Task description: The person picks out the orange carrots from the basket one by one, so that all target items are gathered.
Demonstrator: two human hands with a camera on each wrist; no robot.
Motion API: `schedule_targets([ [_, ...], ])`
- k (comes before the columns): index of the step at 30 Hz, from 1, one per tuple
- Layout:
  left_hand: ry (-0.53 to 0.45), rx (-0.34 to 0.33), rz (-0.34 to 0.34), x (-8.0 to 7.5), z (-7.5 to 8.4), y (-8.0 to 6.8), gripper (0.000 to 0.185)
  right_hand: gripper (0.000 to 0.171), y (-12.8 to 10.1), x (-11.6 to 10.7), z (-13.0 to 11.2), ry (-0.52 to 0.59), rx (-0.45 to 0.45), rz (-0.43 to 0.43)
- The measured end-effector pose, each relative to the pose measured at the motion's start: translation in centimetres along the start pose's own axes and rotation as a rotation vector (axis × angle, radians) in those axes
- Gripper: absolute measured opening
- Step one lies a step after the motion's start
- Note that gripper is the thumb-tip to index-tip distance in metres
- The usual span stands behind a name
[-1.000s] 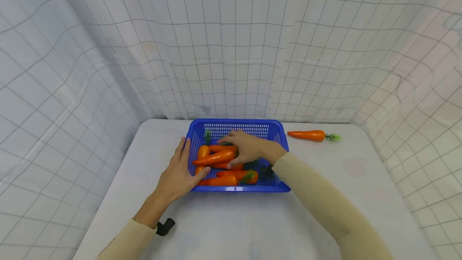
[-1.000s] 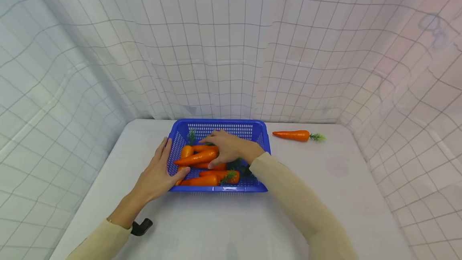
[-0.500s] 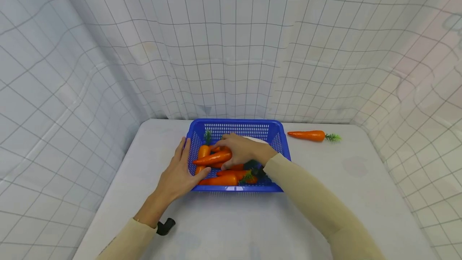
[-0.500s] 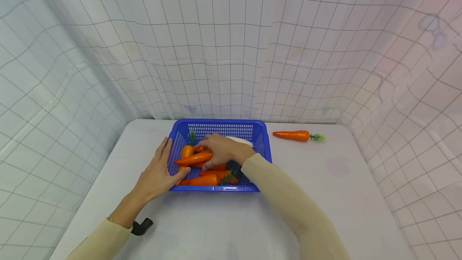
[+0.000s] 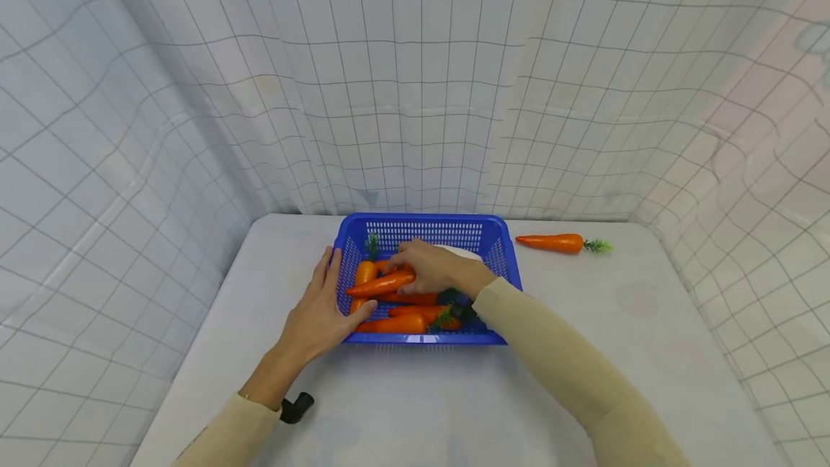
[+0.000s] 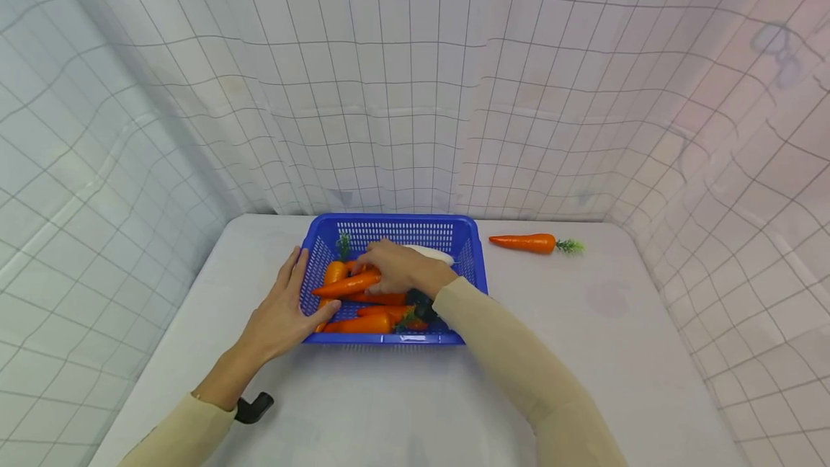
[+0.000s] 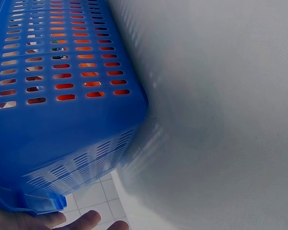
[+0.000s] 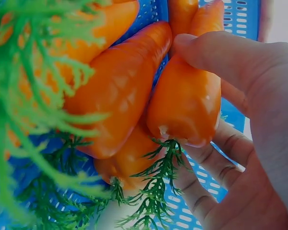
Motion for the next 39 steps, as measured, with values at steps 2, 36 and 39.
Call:
schedule_targets([
  [2, -0.003, -0.001, 0.001, 0.0, 0.0, 0.0, 0.121, 0.049, -0.2, 0.0, 0.0, 0.004, 0.0, 0.005],
  [36, -0.011, -0.008, 0.006, 0.1, -0.1, -0.1, 0.118, 0.04, -7.8, -4.6, 3.6, 0.024, 0.117, 0.152],
  [39, -0.012, -0.003, 0.01, 0.2, -0.1, 0.0, 0.119, 0.04, -8.6, -5.2, 4.2, 0.041, 0.12, 0.174],
])
Point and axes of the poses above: each hand's wrist, its own y-axis towards the middle knuckle, its own x-axis out of the palm, z = x × y, the point moved 3 cm from there along y, towards the middle knuckle
